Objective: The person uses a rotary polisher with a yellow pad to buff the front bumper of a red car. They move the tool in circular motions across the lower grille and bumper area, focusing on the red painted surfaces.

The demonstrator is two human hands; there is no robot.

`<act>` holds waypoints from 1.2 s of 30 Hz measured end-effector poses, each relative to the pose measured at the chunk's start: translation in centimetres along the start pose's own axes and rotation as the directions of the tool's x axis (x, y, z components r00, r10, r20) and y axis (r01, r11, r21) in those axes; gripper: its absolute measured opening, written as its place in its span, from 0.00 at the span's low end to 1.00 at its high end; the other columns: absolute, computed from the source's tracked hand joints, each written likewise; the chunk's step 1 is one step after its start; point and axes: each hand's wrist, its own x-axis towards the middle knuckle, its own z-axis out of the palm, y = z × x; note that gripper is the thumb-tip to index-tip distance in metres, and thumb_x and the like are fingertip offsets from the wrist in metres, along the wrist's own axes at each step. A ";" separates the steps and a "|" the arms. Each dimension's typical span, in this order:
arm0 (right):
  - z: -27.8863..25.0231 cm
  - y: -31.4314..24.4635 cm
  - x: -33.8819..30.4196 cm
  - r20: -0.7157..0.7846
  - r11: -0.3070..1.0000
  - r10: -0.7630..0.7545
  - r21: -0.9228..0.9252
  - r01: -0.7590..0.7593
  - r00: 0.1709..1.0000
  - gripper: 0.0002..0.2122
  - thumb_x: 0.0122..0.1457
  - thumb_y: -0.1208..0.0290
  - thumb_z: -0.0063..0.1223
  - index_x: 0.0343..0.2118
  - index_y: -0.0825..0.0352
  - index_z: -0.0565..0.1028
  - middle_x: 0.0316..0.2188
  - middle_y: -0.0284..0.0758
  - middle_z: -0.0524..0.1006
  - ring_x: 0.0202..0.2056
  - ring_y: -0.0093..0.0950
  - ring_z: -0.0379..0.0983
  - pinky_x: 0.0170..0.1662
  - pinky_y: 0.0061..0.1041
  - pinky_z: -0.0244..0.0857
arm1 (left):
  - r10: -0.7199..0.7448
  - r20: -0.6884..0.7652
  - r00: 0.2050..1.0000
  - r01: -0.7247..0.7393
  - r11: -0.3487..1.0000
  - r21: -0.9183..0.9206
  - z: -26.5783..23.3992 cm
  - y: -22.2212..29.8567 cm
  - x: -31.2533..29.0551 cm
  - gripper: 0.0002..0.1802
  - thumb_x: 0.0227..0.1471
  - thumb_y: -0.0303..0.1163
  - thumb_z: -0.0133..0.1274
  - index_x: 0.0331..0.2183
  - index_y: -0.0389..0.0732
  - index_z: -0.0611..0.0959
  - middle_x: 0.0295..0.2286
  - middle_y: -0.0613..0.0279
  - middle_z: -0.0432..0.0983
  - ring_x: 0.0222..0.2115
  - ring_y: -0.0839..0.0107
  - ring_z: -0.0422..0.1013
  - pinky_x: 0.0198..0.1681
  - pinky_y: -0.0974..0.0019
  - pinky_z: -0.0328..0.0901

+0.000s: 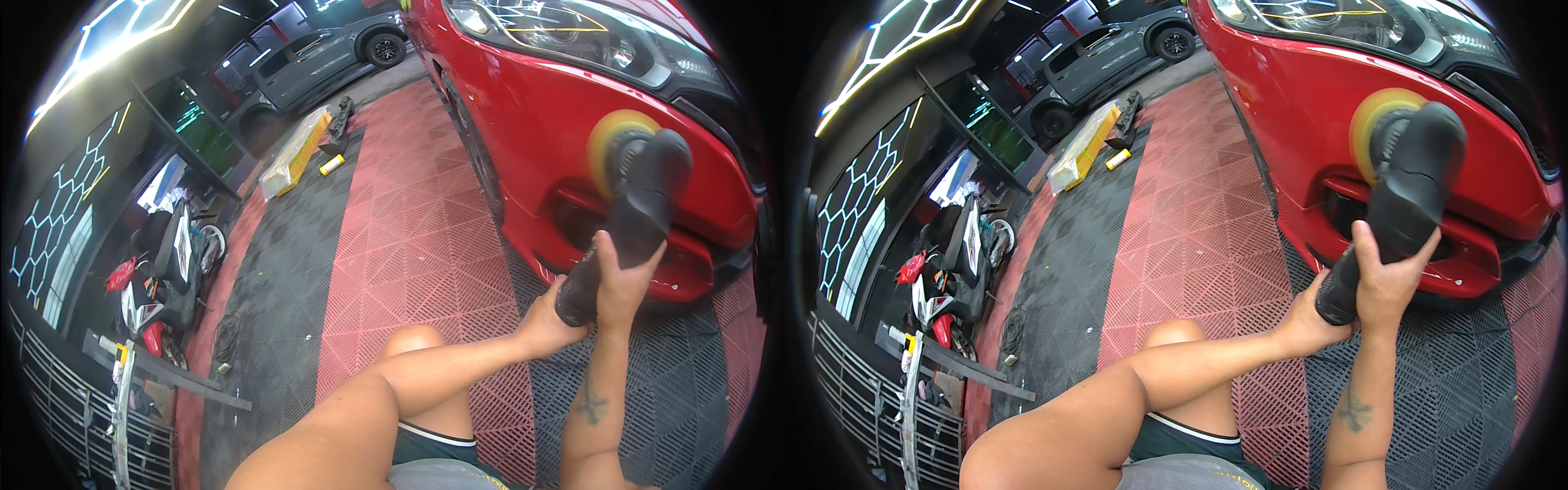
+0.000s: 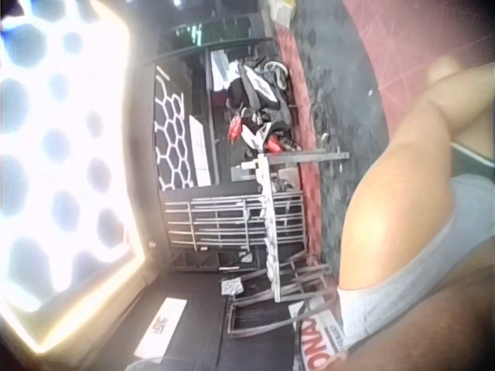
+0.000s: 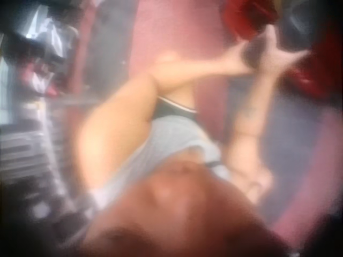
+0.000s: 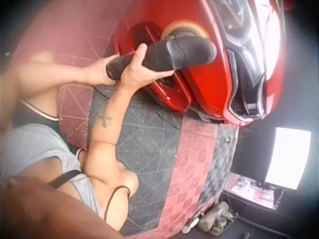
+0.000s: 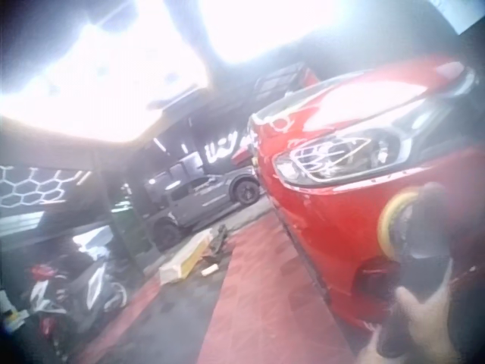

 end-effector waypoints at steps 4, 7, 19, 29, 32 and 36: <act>-3.9 0.8 1.4 -0.123 0.962 0.017 0.273 0.017 0.992 0.27 0.67 0.76 0.67 0.65 0.69 0.66 0.49 0.41 0.80 0.40 0.31 0.85 0.45 0.30 0.81 | -0.004 0.076 0.997 -0.007 0.990 0.144 1.9 3.3 0.7 0.39 0.46 0.38 0.75 0.55 0.38 0.73 0.38 0.43 0.87 0.43 0.44 0.85 0.47 0.48 0.77; -5.9 0.4 2.5 -0.134 0.932 0.087 0.362 -0.033 0.987 0.25 0.68 0.76 0.66 0.64 0.69 0.67 0.48 0.40 0.80 0.40 0.32 0.85 0.45 0.32 0.83 | -0.027 0.137 0.990 -0.003 0.977 0.215 2.8 4.7 1.4 0.38 0.45 0.38 0.74 0.54 0.38 0.72 0.37 0.41 0.86 0.43 0.42 0.85 0.46 0.47 0.77; -1.4 0.6 -0.4 -0.077 0.998 -0.040 0.045 0.043 0.996 0.33 0.63 0.71 0.74 0.65 0.72 0.64 0.51 0.42 0.79 0.47 0.31 0.81 0.55 0.34 0.75 | -0.054 0.053 0.997 0.047 0.992 0.121 0.0 1.2 -0.3 0.43 0.46 0.38 0.78 0.59 0.41 0.74 0.46 0.49 0.85 0.50 0.54 0.83 0.55 0.53 0.75; 3.6 -1.2 -0.8 0.210 0.997 -0.062 -0.041 0.072 0.976 0.56 0.52 0.58 0.83 0.76 0.63 0.51 0.58 0.54 0.79 0.56 0.51 0.82 0.60 0.46 0.76 | 0.084 -0.074 0.994 -0.091 0.991 -0.094 -0.4 -5.0 0.2 0.41 0.51 0.32 0.78 0.62 0.36 0.74 0.50 0.55 0.83 0.50 0.64 0.80 0.53 0.56 0.75; 1.2 -0.3 0.4 0.146 0.997 -0.079 0.030 0.076 0.986 0.55 0.52 0.60 0.82 0.76 0.63 0.51 0.56 0.52 0.81 0.55 0.47 0.83 0.59 0.44 0.76 | 0.046 -0.049 0.998 -0.046 0.999 0.005 1.2 -3.6 0.6 0.41 0.51 0.31 0.77 0.61 0.37 0.74 0.50 0.55 0.83 0.49 0.63 0.81 0.53 0.57 0.75; -4.0 -1.3 1.9 -0.004 0.988 -0.018 0.151 0.018 1.000 0.43 0.55 0.67 0.80 0.69 0.66 0.60 0.51 0.44 0.82 0.47 0.34 0.83 0.52 0.36 0.78 | 0.098 -0.044 0.994 -0.093 0.990 0.108 4.9 -0.3 1.1 0.45 0.48 0.36 0.78 0.62 0.39 0.71 0.48 0.48 0.86 0.50 0.57 0.83 0.55 0.55 0.75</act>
